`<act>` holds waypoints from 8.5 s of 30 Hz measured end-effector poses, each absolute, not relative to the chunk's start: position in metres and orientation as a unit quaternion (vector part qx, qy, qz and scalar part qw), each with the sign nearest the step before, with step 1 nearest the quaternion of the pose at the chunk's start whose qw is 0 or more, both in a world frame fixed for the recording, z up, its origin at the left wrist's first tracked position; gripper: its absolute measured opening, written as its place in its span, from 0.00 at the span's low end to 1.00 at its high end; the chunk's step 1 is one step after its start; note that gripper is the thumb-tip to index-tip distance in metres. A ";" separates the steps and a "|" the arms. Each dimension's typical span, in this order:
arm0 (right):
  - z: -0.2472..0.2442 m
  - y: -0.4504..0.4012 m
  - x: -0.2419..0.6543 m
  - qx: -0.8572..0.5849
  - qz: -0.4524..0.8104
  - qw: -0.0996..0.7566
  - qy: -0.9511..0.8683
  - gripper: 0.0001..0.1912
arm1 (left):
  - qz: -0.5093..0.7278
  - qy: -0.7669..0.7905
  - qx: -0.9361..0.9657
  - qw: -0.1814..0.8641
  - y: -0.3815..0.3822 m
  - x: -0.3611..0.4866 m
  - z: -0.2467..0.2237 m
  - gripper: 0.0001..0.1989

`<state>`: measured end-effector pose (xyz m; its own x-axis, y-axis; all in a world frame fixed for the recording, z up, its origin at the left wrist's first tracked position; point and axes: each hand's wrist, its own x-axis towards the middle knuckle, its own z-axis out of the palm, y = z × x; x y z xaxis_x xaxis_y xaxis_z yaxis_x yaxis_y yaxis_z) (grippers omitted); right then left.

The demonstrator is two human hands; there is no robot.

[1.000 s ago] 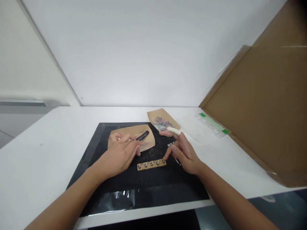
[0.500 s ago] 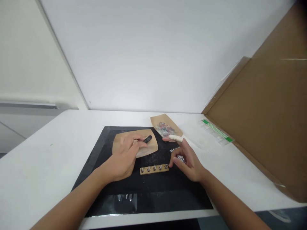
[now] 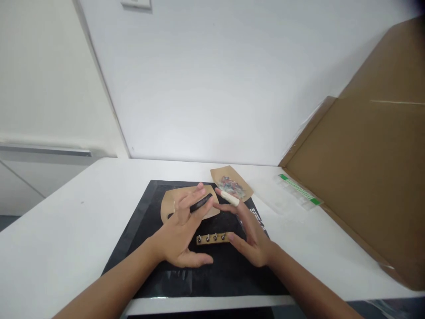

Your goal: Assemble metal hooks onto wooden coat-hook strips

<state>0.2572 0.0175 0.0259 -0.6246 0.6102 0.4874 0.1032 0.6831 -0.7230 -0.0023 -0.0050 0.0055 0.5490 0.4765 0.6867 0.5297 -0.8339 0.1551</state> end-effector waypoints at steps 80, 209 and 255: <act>-0.079 -0.147 0.422 -0.573 -0.126 0.314 -0.746 0.19 | -0.425 -0.431 -0.790 0.103 0.026 -0.027 0.001 0.21; -0.016 -0.026 0.211 -0.392 0.238 0.290 -0.840 0.12 | -0.380 -0.577 -0.469 -0.550 -0.056 0.015 -0.015 0.24; -0.026 -0.030 0.205 -0.407 0.232 0.306 -0.829 0.06 | -0.389 -0.667 -0.407 -0.487 -0.062 0.035 -0.015 0.23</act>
<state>0.2054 -0.0296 -0.0263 -0.4817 0.8162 0.3191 0.5317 0.5616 -0.6340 0.0349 -0.0617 -0.0148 -0.1944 0.9228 -0.3326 0.1644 0.3649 0.9164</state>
